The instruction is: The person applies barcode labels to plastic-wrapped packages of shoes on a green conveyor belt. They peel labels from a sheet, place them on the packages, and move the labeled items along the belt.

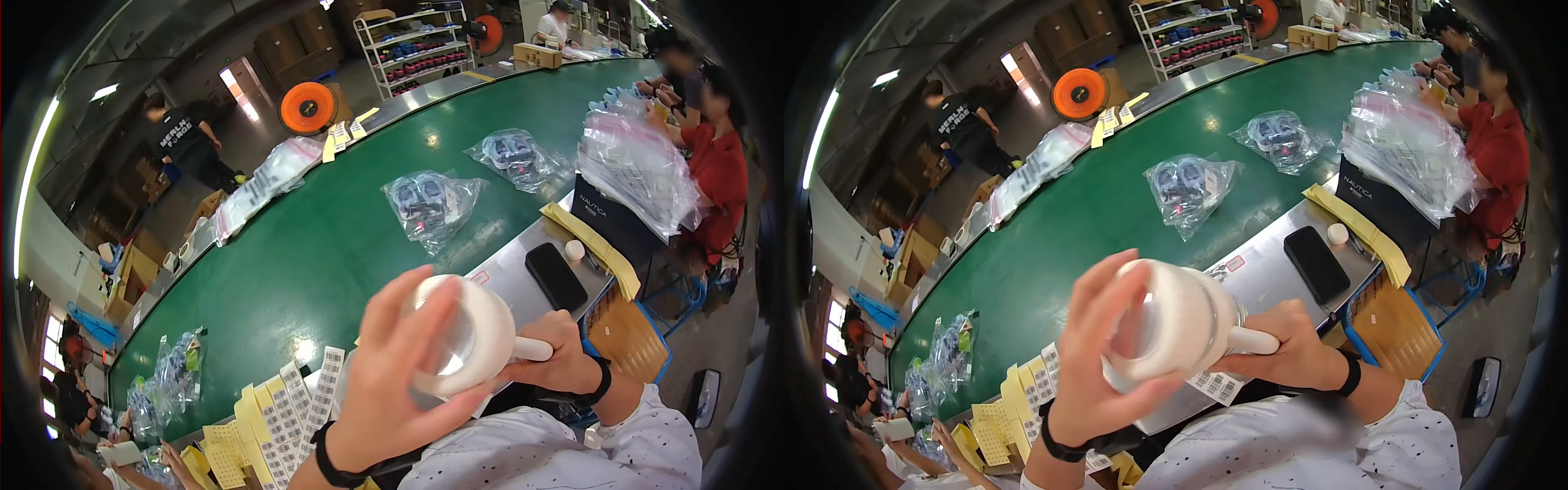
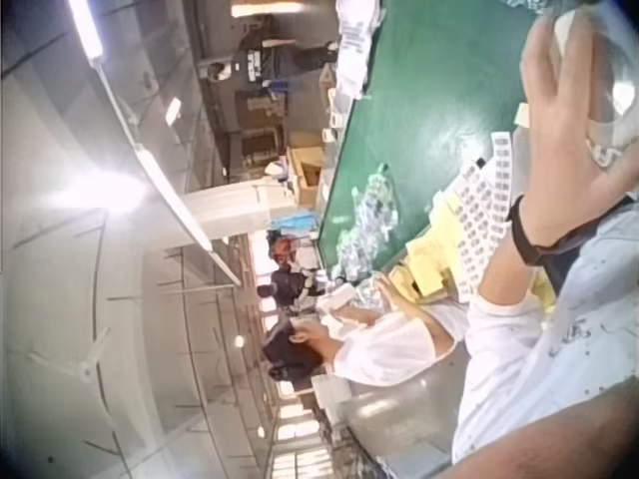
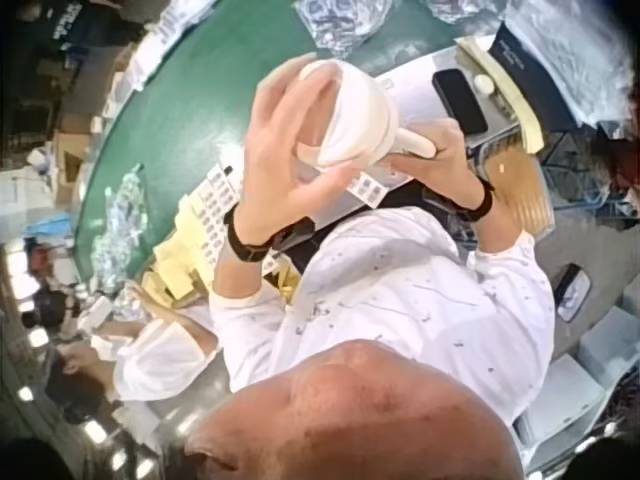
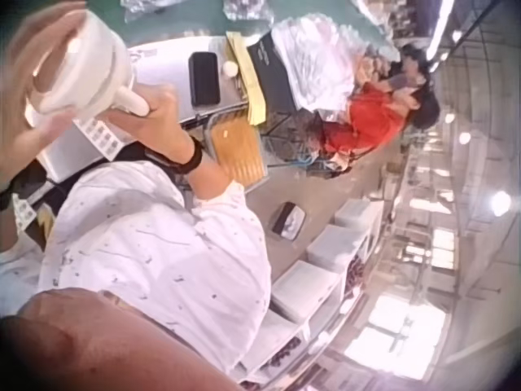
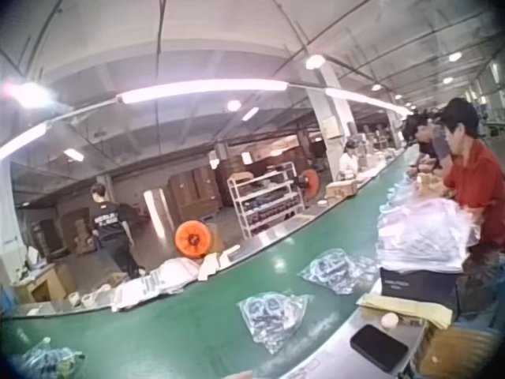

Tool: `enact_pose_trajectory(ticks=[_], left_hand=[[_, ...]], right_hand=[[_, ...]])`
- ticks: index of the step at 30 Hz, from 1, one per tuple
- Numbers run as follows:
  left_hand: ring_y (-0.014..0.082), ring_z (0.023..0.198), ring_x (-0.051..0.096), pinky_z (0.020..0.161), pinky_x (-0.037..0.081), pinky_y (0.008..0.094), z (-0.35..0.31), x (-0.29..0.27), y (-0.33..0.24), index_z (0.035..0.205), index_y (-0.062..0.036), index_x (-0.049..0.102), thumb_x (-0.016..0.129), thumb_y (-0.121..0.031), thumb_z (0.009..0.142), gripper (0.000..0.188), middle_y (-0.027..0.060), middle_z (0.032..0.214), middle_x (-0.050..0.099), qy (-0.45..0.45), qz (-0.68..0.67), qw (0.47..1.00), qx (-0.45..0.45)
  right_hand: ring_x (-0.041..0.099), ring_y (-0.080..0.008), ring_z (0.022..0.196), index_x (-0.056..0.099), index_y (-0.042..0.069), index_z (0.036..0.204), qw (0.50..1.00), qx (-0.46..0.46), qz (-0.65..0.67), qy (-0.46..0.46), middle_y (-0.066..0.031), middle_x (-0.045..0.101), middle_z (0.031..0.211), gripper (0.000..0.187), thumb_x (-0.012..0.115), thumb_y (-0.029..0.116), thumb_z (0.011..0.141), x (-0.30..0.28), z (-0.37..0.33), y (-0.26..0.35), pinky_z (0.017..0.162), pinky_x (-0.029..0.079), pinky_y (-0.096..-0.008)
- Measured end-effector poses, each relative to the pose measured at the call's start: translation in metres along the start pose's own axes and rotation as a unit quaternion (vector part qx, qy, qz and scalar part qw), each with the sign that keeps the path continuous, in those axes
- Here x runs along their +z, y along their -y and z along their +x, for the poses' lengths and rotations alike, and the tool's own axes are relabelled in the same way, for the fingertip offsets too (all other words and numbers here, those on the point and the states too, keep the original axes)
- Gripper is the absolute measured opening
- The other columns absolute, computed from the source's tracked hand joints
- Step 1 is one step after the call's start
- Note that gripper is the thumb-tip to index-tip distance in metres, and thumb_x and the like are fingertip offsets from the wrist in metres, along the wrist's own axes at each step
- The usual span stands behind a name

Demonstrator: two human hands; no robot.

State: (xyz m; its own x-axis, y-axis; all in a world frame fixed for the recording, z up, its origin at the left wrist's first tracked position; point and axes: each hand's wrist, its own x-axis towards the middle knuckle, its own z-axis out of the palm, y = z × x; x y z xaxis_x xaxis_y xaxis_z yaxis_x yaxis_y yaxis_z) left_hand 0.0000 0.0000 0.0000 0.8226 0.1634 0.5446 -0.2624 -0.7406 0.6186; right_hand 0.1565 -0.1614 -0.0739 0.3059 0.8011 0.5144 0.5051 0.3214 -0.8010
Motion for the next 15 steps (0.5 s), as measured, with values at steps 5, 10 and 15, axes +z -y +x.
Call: enact_pose_trajectory(ticks=[5, 10, 15], left_hand=[[0.0321, 0.109, 0.056, 0.087, 0.05, 0.0389, 0.009, 0.02, 0.005, 0.123, 0.0017, 0.054, 0.085, -0.032, 0.062, 0.077, 0.0246, 0.131, 0.041, -0.025, 0.079, 0.996, 0.029], [0.0363, 0.115, 0.053, 0.089, 0.05, 0.0386, 0.018, 0.017, 0.019, 0.131, 0.0005, 0.046, 0.087, -0.029, 0.061, 0.086, 0.025, 0.134, 0.038, -0.009, 0.017, 0.999, 0.035], [0.0326, 0.118, 0.053, 0.1, 0.043, 0.0394, 0.02, 0.012, 0.056, 0.146, -0.0049, 0.014, 0.085, -0.024, 0.064, 0.11, 0.0217, 0.143, 0.033, -0.057, -0.41, 0.886, -0.208]], right_hand=[[0.057, -0.0127, 0.046, 0.07, 0.001, 0.076, 1.0, -0.005, -0.011, -0.025, -0.0075, 0.062, 0.057, 0.018, 0.08, 0.015, 0.073, 0.002, -0.002, -0.011, 0.044, 0.041, -0.0245], [0.055, -0.0063, 0.049, 0.07, -0.001, 0.078, 0.996, 0.062, 0.055, -0.029, -0.0036, 0.062, 0.058, 0.019, 0.079, 0.016, 0.074, 0.0, -0.009, -0.021, 0.044, 0.04, -0.0232], [0.051, -0.0042, 0.051, 0.07, -0.002, 0.083, 0.972, 0.165, 0.157, -0.063, -0.0015, 0.062, 0.061, 0.02, 0.078, 0.015, 0.076, -0.007, -0.011, -0.031, 0.046, 0.039, -0.0211]])
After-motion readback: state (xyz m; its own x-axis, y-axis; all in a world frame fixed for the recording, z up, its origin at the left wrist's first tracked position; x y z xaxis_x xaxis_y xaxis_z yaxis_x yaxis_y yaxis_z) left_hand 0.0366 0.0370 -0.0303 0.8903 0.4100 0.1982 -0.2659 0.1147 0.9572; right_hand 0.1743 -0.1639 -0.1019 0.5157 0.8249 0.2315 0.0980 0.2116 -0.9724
